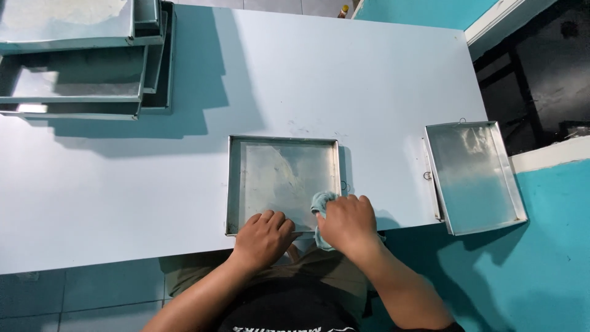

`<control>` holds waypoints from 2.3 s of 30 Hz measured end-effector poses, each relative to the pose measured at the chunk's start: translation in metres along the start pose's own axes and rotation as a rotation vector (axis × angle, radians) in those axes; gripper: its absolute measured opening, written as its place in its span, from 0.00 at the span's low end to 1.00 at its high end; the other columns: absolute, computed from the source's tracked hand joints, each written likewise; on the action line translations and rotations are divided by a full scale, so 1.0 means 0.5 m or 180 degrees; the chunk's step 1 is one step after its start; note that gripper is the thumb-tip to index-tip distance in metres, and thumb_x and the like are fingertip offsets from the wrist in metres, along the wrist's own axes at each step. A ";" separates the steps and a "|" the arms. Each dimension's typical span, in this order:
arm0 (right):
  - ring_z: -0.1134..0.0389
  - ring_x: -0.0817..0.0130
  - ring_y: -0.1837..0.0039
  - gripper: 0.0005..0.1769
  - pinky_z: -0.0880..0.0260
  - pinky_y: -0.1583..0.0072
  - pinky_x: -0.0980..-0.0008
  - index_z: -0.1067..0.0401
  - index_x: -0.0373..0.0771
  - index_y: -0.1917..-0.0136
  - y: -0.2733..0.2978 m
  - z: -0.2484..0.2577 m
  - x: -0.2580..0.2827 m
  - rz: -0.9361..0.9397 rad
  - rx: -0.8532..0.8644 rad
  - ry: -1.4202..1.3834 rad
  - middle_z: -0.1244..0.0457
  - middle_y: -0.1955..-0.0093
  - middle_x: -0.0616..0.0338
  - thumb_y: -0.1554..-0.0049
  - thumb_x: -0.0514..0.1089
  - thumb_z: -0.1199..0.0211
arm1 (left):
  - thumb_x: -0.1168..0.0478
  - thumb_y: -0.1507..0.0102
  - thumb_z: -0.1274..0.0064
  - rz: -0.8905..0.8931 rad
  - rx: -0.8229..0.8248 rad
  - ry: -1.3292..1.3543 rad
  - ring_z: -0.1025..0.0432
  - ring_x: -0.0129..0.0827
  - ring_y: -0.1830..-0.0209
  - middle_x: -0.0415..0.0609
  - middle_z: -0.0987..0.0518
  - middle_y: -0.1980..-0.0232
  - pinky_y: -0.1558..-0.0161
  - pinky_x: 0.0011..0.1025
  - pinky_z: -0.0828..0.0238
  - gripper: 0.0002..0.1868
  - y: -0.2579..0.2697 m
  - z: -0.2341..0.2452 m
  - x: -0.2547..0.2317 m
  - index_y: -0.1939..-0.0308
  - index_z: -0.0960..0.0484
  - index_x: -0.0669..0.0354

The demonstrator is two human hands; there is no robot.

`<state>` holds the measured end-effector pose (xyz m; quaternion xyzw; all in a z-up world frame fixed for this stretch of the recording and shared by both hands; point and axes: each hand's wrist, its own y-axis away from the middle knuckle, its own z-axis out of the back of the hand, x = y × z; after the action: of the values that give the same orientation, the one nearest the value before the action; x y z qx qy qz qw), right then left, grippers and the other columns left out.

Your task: The person wipes the surface of a metal tray with a cloth, then places it aside and repeats the process with another tray from a stack. The person handles the trays one at a time, wiping each surface thoroughly.

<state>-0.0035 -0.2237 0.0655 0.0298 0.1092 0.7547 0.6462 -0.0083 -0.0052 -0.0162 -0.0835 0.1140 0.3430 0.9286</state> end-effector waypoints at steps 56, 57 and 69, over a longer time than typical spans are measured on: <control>0.34 0.57 0.38 0.12 0.40 0.35 0.57 0.21 0.52 0.52 -0.336 0.137 -0.004 -0.0236 0.0890 0.0793 0.32 0.45 0.61 0.42 0.52 0.43 | 0.55 0.32 0.51 -0.0180 -0.1167 -0.0084 0.31 0.41 0.71 0.48 0.25 0.66 0.71 0.37 0.35 0.09 0.009 -0.026 0.003 0.65 0.22 0.52; 0.33 0.56 0.36 0.14 0.40 0.34 0.56 0.20 0.51 0.49 -0.343 0.146 0.022 -0.0133 0.0922 0.0723 0.31 0.43 0.59 0.42 0.55 0.40 | 0.56 0.34 0.50 -0.0198 -0.1371 -0.0185 0.33 0.39 0.73 0.46 0.26 0.68 0.72 0.36 0.37 0.08 0.007 -0.029 0.003 0.67 0.24 0.51; 0.37 0.58 0.55 0.14 0.42 0.49 0.58 0.28 0.56 0.65 -0.454 0.010 0.208 0.1199 -0.0563 0.0368 0.38 0.60 0.65 0.48 0.36 0.47 | 0.55 0.36 0.44 0.0014 -0.1606 -0.0271 0.32 0.39 0.75 0.45 0.26 0.70 0.74 0.35 0.39 0.12 0.003 0.000 -0.012 0.73 0.24 0.51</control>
<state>0.2004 -0.0888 0.0141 -0.0505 0.0721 0.8692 0.4866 -0.0137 -0.0075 -0.0148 -0.2979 -0.0142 0.3659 0.8816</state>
